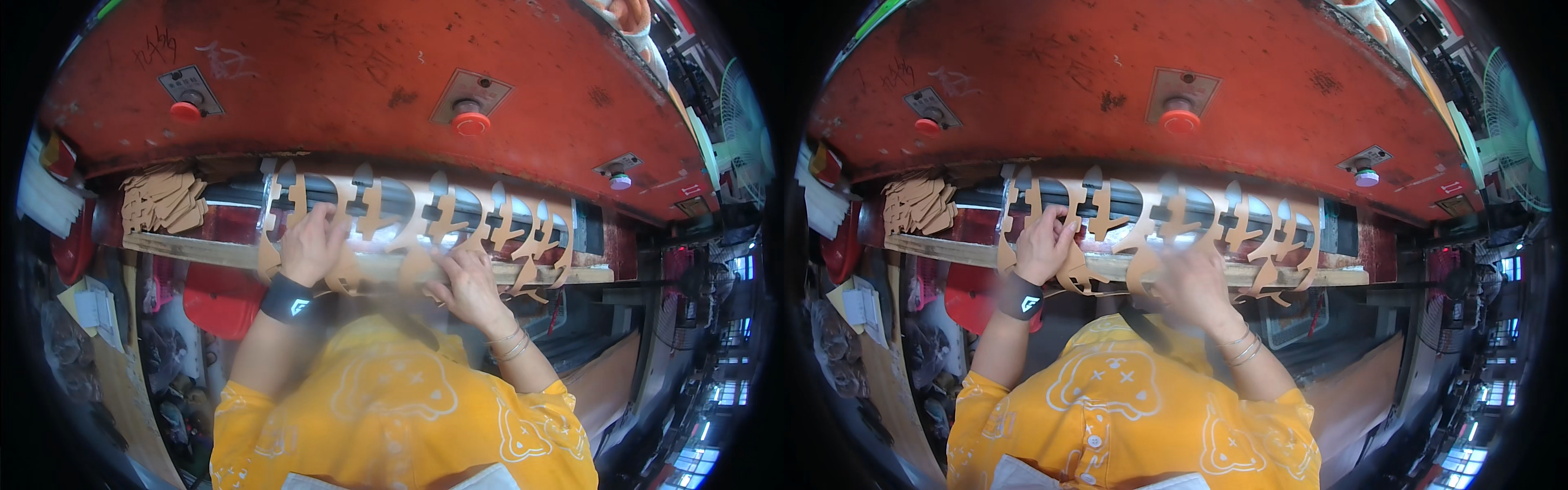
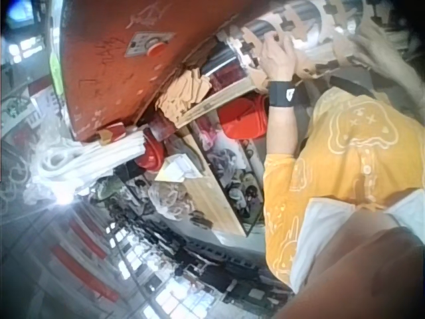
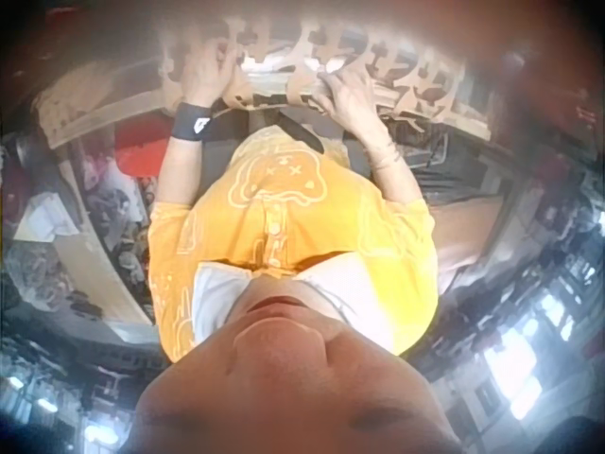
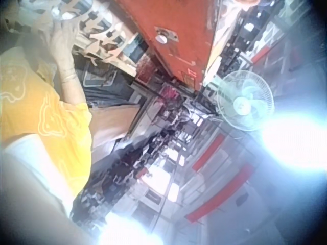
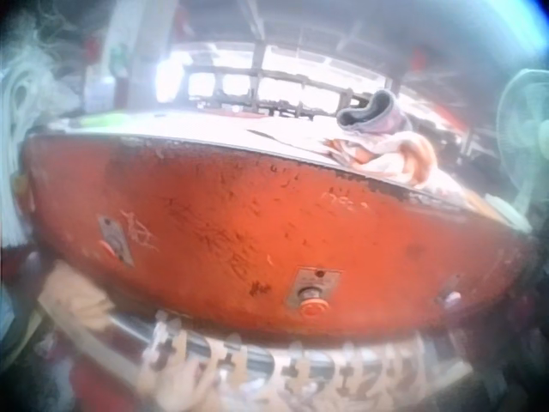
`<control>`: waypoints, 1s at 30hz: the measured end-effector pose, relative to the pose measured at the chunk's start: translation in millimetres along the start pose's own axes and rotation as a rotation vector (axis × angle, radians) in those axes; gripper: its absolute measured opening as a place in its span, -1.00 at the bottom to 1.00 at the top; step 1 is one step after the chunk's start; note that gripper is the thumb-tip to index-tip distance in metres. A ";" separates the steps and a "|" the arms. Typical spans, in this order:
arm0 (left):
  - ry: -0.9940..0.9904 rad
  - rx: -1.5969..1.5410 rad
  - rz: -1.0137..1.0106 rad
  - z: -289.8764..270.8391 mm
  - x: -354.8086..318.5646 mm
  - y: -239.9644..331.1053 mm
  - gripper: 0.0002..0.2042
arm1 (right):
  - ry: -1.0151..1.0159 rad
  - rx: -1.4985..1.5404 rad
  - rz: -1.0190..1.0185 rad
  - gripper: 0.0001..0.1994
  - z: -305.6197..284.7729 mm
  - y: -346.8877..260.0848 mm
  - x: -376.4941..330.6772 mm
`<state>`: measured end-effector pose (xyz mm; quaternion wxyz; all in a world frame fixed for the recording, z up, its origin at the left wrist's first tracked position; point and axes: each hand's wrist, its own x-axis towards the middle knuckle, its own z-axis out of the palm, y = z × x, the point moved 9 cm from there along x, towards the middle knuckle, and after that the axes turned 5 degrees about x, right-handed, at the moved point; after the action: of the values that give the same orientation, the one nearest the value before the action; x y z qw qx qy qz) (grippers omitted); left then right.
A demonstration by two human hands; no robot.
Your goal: The person operates a die-cutting machine to cut shapes from cardboard. They place a template on the material, press a button to activate the machine, and then remove the cut pieces, stacking them on the side.
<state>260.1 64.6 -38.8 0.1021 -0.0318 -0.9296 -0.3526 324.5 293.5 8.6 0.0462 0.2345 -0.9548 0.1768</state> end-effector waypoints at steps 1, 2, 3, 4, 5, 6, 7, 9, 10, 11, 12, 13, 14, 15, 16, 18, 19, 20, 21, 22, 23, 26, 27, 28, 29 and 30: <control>-0.032 0.016 -0.021 2.8 0.7 -1.6 -0.73 | -0.038 0.003 0.024 -0.49 2.6 0.4 0.1; -0.057 0.016 -0.040 4.3 0.2 -2.9 -0.71 | -0.041 0.003 0.028 -0.49 1.4 0.1 -0.2; -0.063 0.035 -0.033 4.0 1.0 -1.6 -0.71 | -0.039 0.002 0.031 -0.49 1.0 -0.2 -0.7; -0.070 0.055 -0.025 3.7 1.1 -0.4 -0.71 | -0.028 -0.009 0.020 -0.50 0.2 -1.1 -1.5; -0.088 0.088 -0.039 4.2 1.1 -1.2 -0.71 | -0.016 -0.020 0.010 -0.50 0.3 -2.3 -2.6; -0.075 0.066 -0.018 2.3 0.9 1.1 -0.70 | -0.004 -0.032 0.001 -0.51 1.0 -3.0 -3.5; -0.085 0.090 0.001 2.4 0.5 2.7 -0.70 | 0.024 -0.034 -0.017 -0.50 0.1 -4.7 -4.3; -0.107 0.154 0.016 3.9 -1.0 2.3 -0.69 | 0.076 -0.044 -0.054 -0.50 -2.2 -9.5 -5.0; -0.115 0.158 0.005 5.0 -1.7 0.3 -0.68 | 0.011 -0.042 -0.010 -0.53 2.9 -6.6 -4.5; -0.139 0.163 -0.010 7.4 -1.9 -1.9 -0.68 | -0.054 -0.040 0.032 -0.55 4.8 -3.2 -2.9; -0.140 0.165 -0.009 8.1 -2.2 -2.3 -0.69 | -0.102 -0.032 0.061 -0.58 3.4 -1.3 -0.7; -0.121 0.173 0.011 6.7 -2.2 0.4 -0.69 | -0.154 -0.017 0.055 -0.61 -0.2 -2.0 3.5; -0.135 0.160 -0.008 7.6 -1.7 0.0 -0.69 | -0.185 0.002 0.034 -0.63 -6.6 -3.0 9.8; -0.132 0.161 -0.018 5.8 -1.0 2.3 -0.69 | -0.209 0.008 0.002 -0.66 -13.4 -5.7 18.2; -0.157 0.183 -0.038 4.9 -0.7 4.2 -0.69 | -0.364 0.103 0.043 -0.74 -12.8 3.1 27.5; -0.223 0.163 -0.014 -1.1 1.3 17.0 -0.76 | -0.444 0.443 0.208 -0.74 -26.3 23.4 54.3; -0.289 0.154 -0.021 -4.0 3.9 22.0 -0.78 | -0.465 0.694 0.321 -0.73 -29.2 34.1 72.1; -0.367 0.167 -0.003 -6.4 5.1 29.1 -0.79 | -0.421 0.808 0.564 -0.64 -22.1 55.7 86.3; -0.500 0.214 -0.022 -5.6 6.6 30.5 -0.81 | -0.116 0.553 0.351 -0.58 -43.6 56.3 123.2; -0.585 0.275 0.026 -11.2 11.8 33.8 -0.79 | 0.133 0.282 0.210 -0.50 -55.8 48.0 147.3; -0.655 0.310 0.060 -14.3 25.9 32.9 -0.77 | 0.194 0.202 0.130 -0.43 -47.0 37.6 165.9; -0.203 0.135 0.144 -52.1 99.8 36.6 -0.66 | 0.148 0.037 0.228 -0.32 1.5 28.4 201.6; 0.015 0.042 0.242 -61.7 119.4 41.0 -0.60 | 0.158 0.002 0.229 -0.30 9.2 25.2 204.6; 0.022 0.043 0.293 -47.0 136.7 41.1 -0.52 | 0.130 0.031 0.264 -0.31 16.7 29.7 205.2; -0.005 0.161 0.336 -28.7 146.4 40.4 -0.51 | 0.142 0.064 0.250 -0.32 15.6 32.1 203.0; -0.045 0.273 0.352 -11.6 151.2 37.2 -0.50 | 0.207 0.093 0.198 -0.33 6.8 33.6 199.2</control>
<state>119.1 82.9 25.9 0.1448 -0.1871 -0.9509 -0.1997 132.5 233.0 25.8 0.1160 0.1218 -0.9542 0.2476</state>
